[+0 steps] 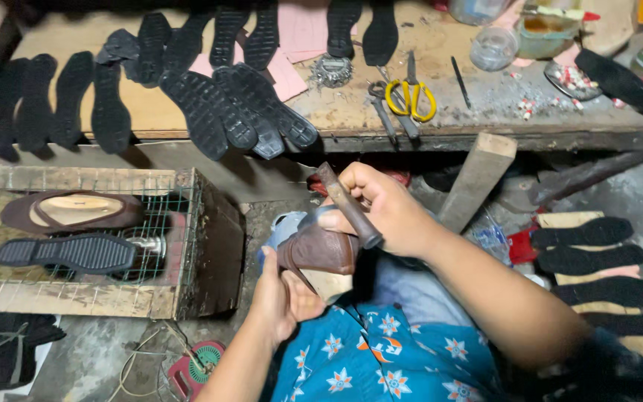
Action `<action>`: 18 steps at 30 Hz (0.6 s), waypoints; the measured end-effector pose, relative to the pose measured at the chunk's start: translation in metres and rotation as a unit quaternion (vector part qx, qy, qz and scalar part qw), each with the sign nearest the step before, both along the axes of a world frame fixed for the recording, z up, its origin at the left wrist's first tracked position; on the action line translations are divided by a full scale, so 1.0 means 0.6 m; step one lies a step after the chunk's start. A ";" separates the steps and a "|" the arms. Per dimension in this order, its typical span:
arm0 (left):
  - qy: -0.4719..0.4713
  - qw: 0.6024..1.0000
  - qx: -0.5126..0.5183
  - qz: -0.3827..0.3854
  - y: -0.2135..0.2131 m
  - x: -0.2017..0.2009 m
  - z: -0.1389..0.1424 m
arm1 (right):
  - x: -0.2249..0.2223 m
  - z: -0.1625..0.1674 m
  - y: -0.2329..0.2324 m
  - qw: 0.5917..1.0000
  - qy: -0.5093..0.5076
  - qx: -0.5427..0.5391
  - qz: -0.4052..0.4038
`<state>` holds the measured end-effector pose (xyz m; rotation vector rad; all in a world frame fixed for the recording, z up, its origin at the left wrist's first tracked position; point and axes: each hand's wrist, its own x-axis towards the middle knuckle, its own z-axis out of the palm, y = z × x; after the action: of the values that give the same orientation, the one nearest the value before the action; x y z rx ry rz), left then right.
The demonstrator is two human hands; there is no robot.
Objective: The person uses a curved metal tool to press and shape the sole and upper of a brown shoe held on their lap. They repeatedly run the tool along the edges and surface of the shoe, rotating it to access different areas.
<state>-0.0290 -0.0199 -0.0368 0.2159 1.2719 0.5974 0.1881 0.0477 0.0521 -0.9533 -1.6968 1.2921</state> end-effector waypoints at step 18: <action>-0.024 0.866 0.492 0.087 0.037 -0.133 0.128 | -0.021 0.038 0.017 0.967 -0.066 0.246 0.032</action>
<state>-0.1088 0.0022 0.0398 0.9309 0.8369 1.3748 0.1757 0.0577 0.0748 -0.7012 -2.0358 0.7939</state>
